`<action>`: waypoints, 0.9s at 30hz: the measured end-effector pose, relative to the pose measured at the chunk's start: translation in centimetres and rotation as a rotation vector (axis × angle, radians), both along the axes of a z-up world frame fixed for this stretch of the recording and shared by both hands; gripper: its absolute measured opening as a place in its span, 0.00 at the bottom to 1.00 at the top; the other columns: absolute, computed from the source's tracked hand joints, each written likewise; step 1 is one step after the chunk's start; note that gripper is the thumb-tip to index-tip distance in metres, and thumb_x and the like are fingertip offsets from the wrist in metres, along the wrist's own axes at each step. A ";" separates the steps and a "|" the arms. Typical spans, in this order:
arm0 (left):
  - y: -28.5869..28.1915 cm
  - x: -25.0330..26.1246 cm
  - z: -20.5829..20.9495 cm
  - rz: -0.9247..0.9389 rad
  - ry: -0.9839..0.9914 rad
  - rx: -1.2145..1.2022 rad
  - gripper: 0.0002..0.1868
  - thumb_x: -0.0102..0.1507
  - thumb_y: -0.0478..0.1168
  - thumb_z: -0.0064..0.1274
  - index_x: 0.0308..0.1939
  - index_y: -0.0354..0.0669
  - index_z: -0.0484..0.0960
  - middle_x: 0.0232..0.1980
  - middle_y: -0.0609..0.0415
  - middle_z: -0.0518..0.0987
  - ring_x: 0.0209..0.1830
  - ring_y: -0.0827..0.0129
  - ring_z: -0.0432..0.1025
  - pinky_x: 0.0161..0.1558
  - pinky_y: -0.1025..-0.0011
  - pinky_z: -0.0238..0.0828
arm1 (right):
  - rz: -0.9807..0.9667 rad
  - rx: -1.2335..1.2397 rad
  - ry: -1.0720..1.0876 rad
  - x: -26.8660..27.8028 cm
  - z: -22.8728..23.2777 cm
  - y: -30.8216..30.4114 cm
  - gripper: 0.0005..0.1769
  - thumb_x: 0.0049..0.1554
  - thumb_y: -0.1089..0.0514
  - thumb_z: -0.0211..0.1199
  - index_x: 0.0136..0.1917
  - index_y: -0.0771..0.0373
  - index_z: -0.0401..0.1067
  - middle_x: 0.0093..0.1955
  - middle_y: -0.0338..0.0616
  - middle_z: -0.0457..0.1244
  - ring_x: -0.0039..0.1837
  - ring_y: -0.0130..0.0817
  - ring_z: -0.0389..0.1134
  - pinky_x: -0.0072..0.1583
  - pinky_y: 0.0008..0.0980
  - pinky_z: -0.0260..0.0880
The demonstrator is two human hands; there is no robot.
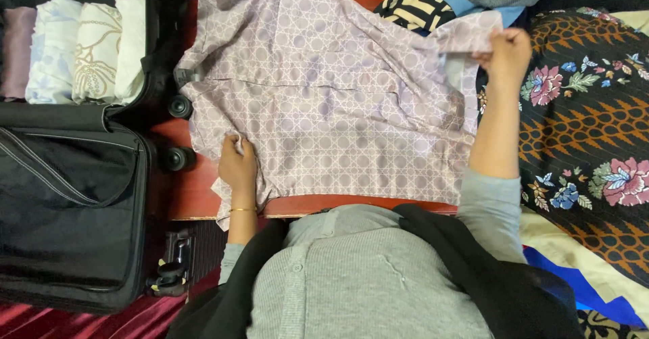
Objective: The person packs rolled clothes into a suitcase, then spreads out, folds, and rolls a garment before placing it into the suitcase, and begins spreading out and folding another garment on the table.
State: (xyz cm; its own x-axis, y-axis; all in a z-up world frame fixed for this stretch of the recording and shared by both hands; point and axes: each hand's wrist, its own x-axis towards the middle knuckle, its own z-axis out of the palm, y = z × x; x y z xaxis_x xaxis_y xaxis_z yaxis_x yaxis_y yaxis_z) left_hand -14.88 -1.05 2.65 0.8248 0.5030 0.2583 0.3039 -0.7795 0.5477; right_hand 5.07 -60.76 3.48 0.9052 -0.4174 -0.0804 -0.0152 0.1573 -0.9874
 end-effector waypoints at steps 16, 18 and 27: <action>-0.1 -0.1 -0.1 0.022 -0.014 -0.011 0.12 0.65 0.47 0.55 0.46 0.45 0.83 0.38 0.48 0.83 0.33 0.53 0.76 0.35 0.58 0.70 | 0.094 0.128 -0.404 10.1 3.0 -0.4 0.18 0.70 0.65 0.61 0.65 0.57 0.56 0.58 0.52 0.66 0.50 0.43 0.72 0.52 0.35 0.77; -0.1 0.1 0.0 0.036 0.007 0.003 0.12 0.65 0.47 0.55 0.47 0.45 0.84 0.37 0.47 0.83 0.32 0.52 0.75 0.35 0.58 0.69 | 0.102 -0.072 -0.464 10.7 2.8 0.7 0.29 0.67 0.68 0.65 0.75 0.55 0.56 0.56 0.53 0.65 0.49 0.36 0.62 0.48 0.30 0.64; -0.1 -0.1 0.2 0.008 -0.029 -0.006 0.10 0.65 0.46 0.55 0.45 0.46 0.83 0.40 0.48 0.83 0.34 0.52 0.76 0.35 0.58 0.70 | 0.052 -1.387 -0.090 3.8 1.4 6.8 0.16 0.62 0.55 0.73 0.52 0.55 0.66 0.61 0.48 0.62 0.67 0.45 0.62 0.69 0.44 0.62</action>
